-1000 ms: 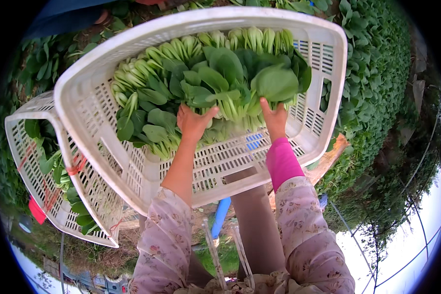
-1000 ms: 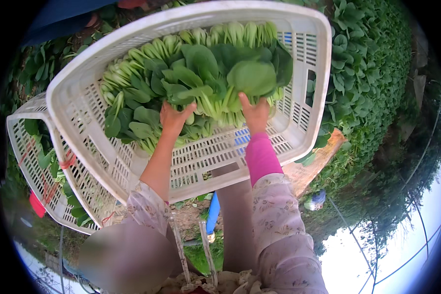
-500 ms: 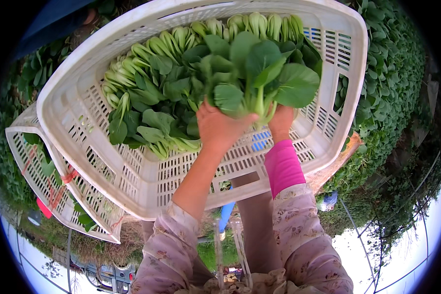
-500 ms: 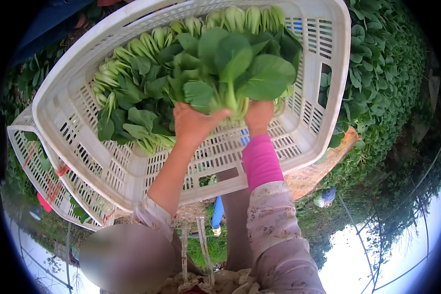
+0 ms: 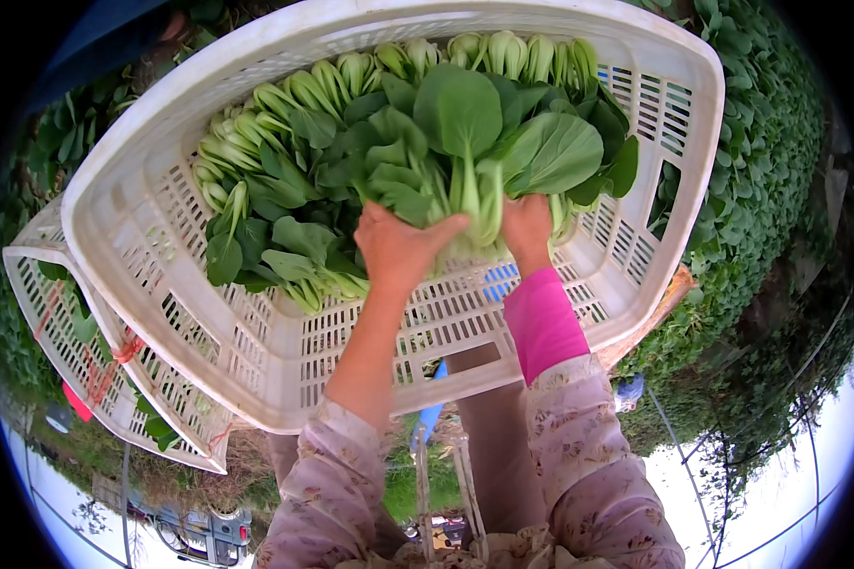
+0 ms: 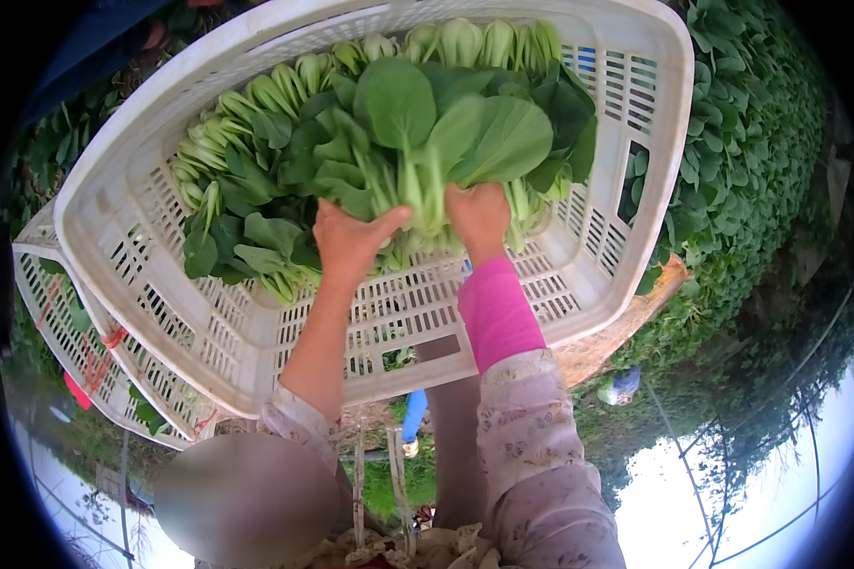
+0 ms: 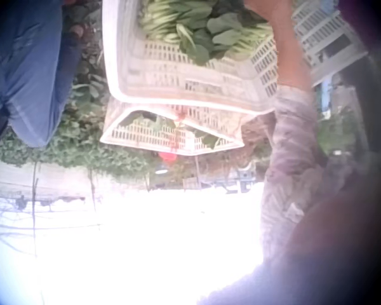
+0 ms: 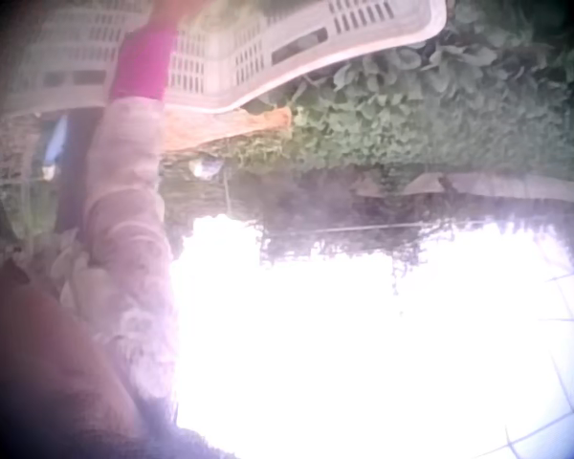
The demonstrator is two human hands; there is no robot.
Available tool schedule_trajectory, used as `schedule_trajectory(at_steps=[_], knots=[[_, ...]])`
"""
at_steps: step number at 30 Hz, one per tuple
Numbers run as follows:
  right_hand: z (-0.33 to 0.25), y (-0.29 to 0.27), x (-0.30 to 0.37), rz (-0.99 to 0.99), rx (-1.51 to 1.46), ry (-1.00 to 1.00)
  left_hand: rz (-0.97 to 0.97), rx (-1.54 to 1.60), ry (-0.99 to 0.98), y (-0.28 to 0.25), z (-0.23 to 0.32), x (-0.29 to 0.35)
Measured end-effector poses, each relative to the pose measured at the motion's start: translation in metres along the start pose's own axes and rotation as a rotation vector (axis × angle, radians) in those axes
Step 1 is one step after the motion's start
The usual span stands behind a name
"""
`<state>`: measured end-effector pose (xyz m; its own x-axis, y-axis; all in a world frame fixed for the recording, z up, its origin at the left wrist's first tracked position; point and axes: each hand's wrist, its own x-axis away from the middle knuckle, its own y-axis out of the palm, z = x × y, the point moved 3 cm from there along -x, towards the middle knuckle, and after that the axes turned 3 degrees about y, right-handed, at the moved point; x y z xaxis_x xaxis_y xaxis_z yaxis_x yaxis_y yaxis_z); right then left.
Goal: The person harvests leafy green vegetables in a field using a knife to cut the stems, then places the harvested vegetables into white plastic baskets. The person also transfers vegetables between baskets to organize the harvest.
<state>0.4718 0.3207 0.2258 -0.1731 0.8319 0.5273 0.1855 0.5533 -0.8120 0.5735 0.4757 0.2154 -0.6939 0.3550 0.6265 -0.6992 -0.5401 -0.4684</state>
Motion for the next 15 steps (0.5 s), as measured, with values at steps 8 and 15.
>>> schedule_trajectory(at_steps=[8, 15], knots=[[0.016, 0.016, -0.031, -0.229, -0.214, -0.198, -0.022, 0.348, -0.031, 0.008, -0.001, -0.019], [0.041, 0.006, 0.001, -0.304, -0.637, -0.116, 0.021, -0.054, 0.273, 0.010, 0.011, 0.026]])
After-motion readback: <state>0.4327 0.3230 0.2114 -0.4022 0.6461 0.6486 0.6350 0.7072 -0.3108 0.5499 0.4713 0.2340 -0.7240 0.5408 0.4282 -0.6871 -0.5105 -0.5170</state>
